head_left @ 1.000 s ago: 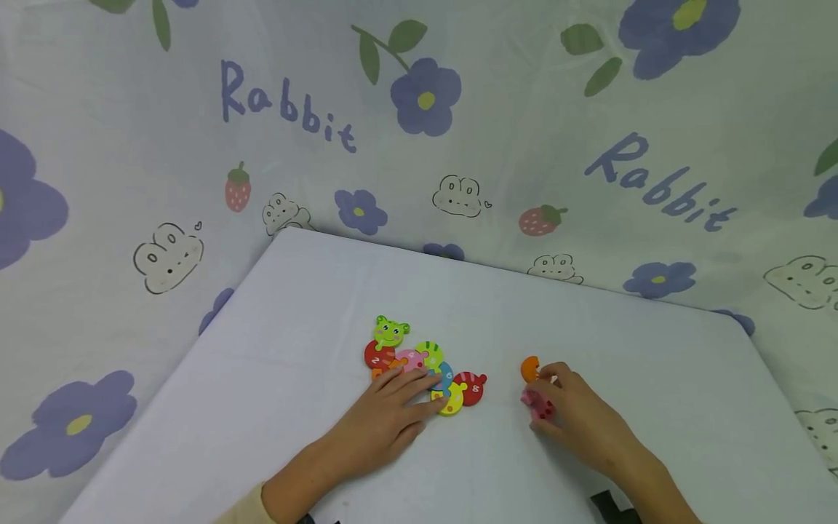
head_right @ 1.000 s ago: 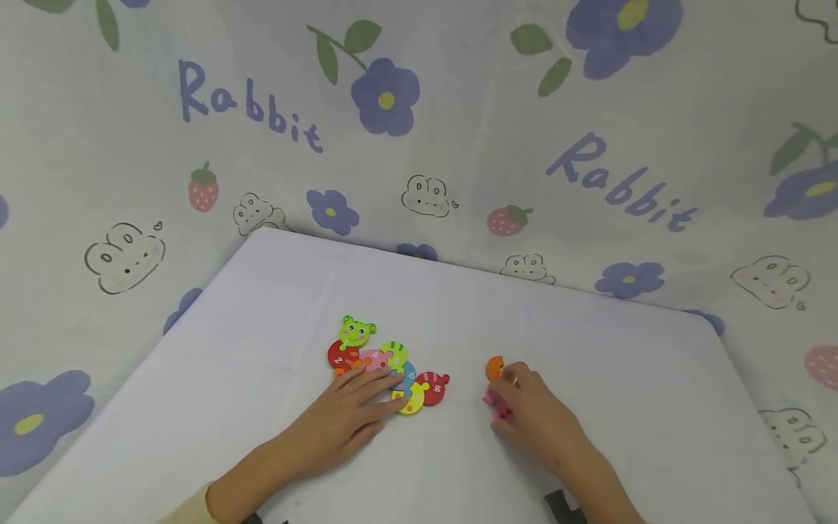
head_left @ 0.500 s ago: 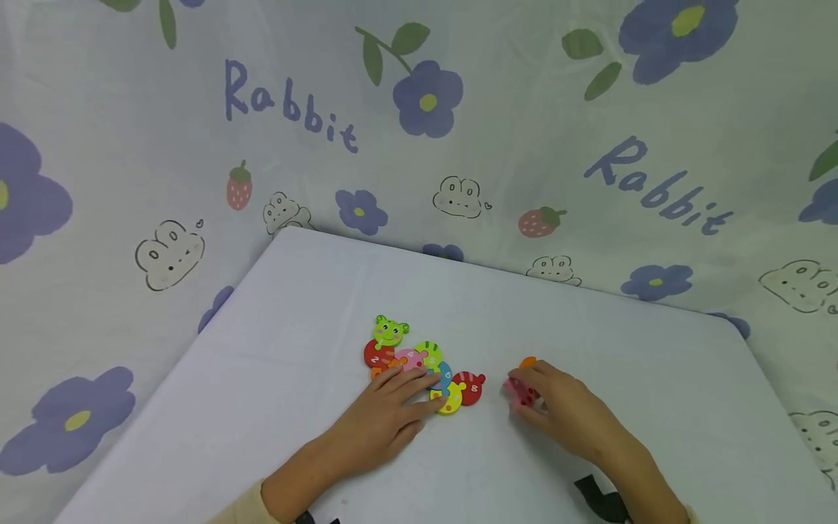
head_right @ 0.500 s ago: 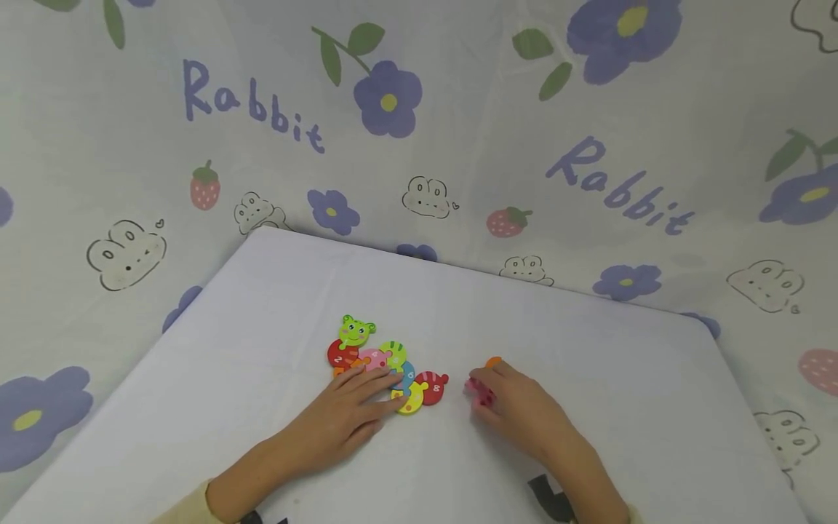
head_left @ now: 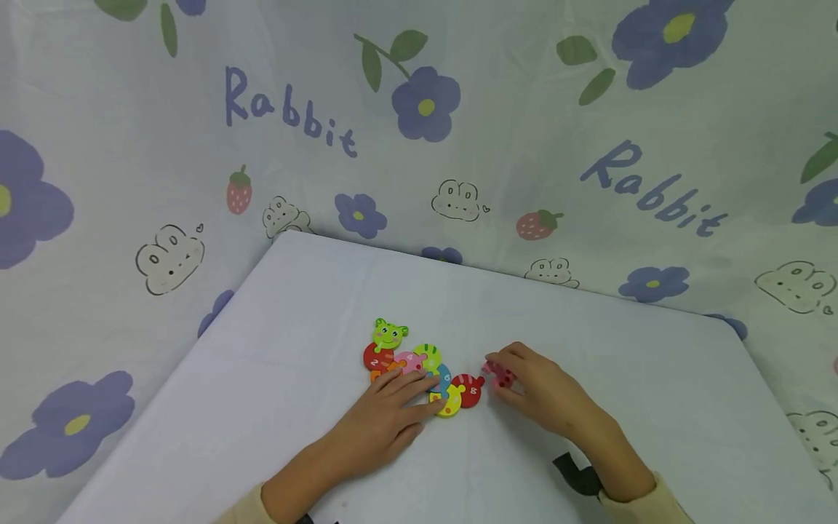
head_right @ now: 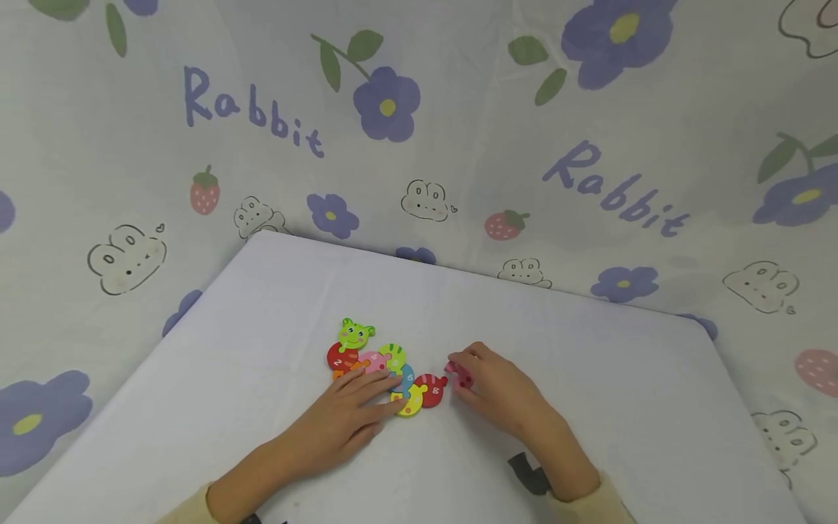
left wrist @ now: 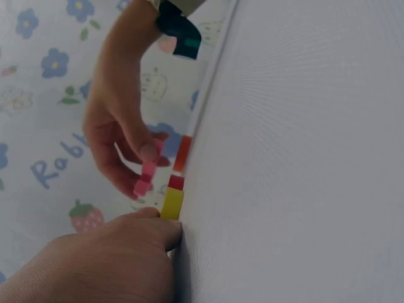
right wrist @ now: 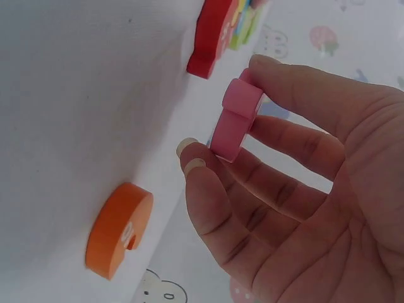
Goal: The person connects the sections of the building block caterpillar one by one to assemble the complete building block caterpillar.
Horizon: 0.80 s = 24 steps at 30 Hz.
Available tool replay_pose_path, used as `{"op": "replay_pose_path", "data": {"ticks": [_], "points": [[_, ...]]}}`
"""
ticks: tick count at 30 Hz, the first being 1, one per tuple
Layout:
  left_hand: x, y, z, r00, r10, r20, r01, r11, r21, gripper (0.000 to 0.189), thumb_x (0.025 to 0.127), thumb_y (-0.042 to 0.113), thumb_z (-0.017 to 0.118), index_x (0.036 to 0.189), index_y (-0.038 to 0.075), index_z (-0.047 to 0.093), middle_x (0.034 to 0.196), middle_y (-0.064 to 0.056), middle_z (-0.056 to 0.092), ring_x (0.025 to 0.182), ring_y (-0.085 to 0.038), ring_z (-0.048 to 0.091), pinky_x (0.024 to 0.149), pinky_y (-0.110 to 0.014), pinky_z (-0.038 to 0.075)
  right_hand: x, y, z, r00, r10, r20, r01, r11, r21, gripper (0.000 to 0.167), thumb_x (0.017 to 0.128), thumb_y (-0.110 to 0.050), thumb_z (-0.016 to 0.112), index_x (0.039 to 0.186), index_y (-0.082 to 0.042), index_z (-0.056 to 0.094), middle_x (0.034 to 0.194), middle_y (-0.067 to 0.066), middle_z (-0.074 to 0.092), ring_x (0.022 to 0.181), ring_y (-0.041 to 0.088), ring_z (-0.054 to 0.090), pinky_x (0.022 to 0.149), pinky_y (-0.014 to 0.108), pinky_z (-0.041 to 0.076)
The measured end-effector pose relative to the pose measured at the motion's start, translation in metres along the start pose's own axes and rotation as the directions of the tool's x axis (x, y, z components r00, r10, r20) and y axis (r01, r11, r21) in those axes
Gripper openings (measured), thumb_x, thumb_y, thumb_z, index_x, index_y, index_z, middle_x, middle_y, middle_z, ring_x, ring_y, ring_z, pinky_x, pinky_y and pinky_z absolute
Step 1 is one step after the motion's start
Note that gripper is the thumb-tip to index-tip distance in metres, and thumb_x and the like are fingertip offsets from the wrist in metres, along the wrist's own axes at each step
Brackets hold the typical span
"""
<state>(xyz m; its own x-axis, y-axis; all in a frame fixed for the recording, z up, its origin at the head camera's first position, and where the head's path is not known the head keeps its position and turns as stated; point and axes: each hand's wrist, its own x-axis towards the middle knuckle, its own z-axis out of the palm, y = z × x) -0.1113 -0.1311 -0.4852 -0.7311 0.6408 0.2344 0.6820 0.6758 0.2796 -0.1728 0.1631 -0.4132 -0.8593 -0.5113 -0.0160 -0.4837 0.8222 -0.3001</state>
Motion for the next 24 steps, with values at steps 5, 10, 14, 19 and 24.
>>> {"op": "replay_pose_path", "data": {"ticks": [5,10,14,19,24], "points": [[0.001,0.001,0.0,1.0,-0.011,-0.003,0.011,1.0,-0.026,0.049,0.104,0.032,0.065,0.152,0.032,0.057,0.163,0.004,0.043,0.151,-0.021,0.035,0.125,-0.053,0.023,0.006,-0.001,0.007,1.0,0.004,0.024,-0.005,1.0,0.023,0.05,0.085,-0.023,0.089,0.132,-0.014,0.072,0.117,-0.002,0.066,0.104,0.015,0.066,0.088,0.035,0.061],[0.001,0.001,-0.001,1.0,-0.018,0.001,0.018,1.0,-0.025,0.05,0.104,0.032,0.065,0.153,0.032,0.056,0.163,0.004,0.043,0.152,-0.021,0.034,0.125,-0.053,0.023,0.01,-0.005,0.012,0.999,-0.004,0.035,0.004,1.0,0.007,0.049,0.084,-0.022,0.09,0.129,-0.014,0.073,0.117,-0.001,0.066,0.106,0.016,0.067,0.088,0.036,0.061],[0.001,0.001,0.0,1.0,-0.015,-0.005,0.015,1.0,-0.02,0.05,0.104,0.033,0.065,0.153,0.033,0.056,0.163,0.005,0.042,0.152,-0.021,0.034,0.125,-0.053,0.023,0.013,-0.007,0.014,0.999,0.008,0.039,-0.007,1.0,-0.021,0.05,0.082,-0.023,0.092,0.127,-0.015,0.074,0.116,0.0,0.066,0.103,0.017,0.068,0.086,0.036,0.062],[0.0,0.0,0.003,1.0,-0.005,-0.007,0.004,1.0,-0.006,0.051,0.104,0.034,0.065,0.154,0.033,0.055,0.164,0.005,0.042,0.152,-0.021,0.034,0.125,-0.053,0.024,0.012,-0.007,0.018,0.999,0.017,0.047,-0.015,0.998,-0.055,0.049,0.081,-0.026,0.093,0.125,-0.016,0.075,0.114,-0.001,0.067,0.102,0.018,0.067,0.085,0.038,0.062],[0.0,0.0,0.003,1.0,-0.004,-0.01,0.004,1.0,-0.007,0.052,0.104,0.033,0.065,0.154,0.034,0.054,0.164,0.006,0.041,0.152,-0.02,0.033,0.125,-0.053,0.024,0.009,-0.005,0.017,0.999,0.021,0.047,-0.017,0.997,-0.071,0.052,0.078,-0.031,0.094,0.126,-0.019,0.075,0.115,-0.002,0.066,0.106,0.018,0.066,0.087,0.038,0.062]]}}
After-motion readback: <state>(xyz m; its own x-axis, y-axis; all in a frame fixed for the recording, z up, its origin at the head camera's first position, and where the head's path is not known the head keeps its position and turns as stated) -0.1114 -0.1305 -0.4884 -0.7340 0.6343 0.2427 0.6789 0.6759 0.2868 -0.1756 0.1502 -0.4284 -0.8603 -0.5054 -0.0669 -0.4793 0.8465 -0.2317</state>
